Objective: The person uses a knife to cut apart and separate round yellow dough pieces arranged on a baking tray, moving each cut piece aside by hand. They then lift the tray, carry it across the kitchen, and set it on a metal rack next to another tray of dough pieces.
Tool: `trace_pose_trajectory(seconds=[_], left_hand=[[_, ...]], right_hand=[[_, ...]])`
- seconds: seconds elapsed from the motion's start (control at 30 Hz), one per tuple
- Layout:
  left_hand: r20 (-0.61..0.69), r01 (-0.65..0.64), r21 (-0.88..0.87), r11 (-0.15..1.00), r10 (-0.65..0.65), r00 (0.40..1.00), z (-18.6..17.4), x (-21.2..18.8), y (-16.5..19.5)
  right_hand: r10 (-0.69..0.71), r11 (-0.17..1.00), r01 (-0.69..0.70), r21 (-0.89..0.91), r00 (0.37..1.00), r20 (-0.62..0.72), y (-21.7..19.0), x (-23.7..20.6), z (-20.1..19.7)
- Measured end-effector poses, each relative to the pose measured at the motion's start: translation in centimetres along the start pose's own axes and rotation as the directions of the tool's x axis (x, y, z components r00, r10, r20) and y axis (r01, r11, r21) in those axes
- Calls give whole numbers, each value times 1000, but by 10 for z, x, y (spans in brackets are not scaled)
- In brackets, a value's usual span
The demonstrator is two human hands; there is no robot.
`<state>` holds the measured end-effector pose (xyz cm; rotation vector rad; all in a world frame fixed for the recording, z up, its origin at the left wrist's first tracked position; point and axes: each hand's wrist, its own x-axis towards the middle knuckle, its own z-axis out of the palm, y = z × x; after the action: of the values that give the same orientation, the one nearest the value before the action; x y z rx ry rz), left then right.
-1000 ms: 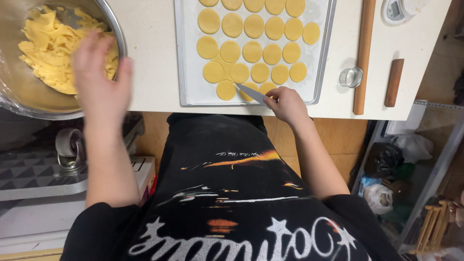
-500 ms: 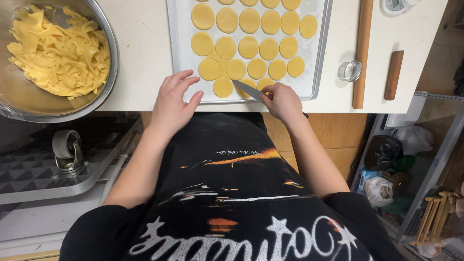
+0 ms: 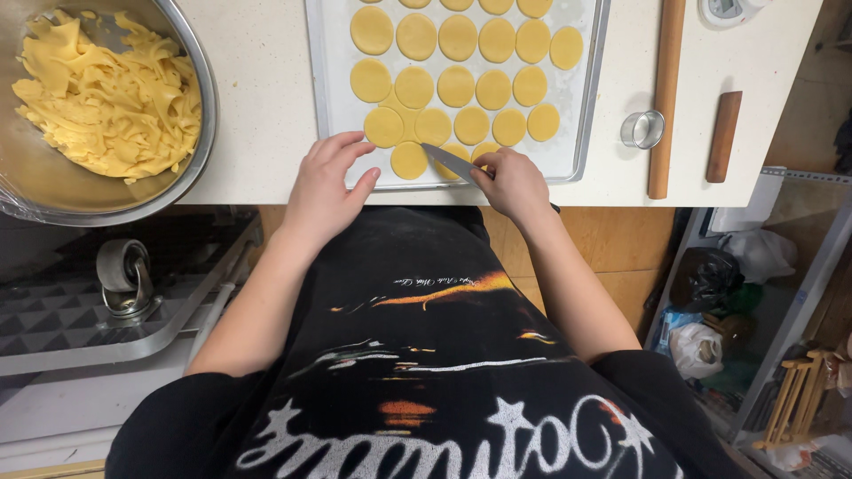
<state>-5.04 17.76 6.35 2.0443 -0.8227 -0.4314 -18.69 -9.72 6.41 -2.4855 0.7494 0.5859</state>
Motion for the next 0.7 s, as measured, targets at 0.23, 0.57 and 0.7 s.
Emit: trace_pose_trajectory(seconds=[0.23,0.57,0.7], left_hand=[[2,-92,154,984,92,996,40,25,-22],[51,-134,278,951,124,991,76,44,-42],[65,-196,368,909,185,981,81,43,-45]], right_hand=[[-1,999,1,42,1000,-1,-6,4,-2],[18,1000,-18,1,1000,7,-12,4,2],[10,1000,-10,24,1000,21,-12,7,5]])
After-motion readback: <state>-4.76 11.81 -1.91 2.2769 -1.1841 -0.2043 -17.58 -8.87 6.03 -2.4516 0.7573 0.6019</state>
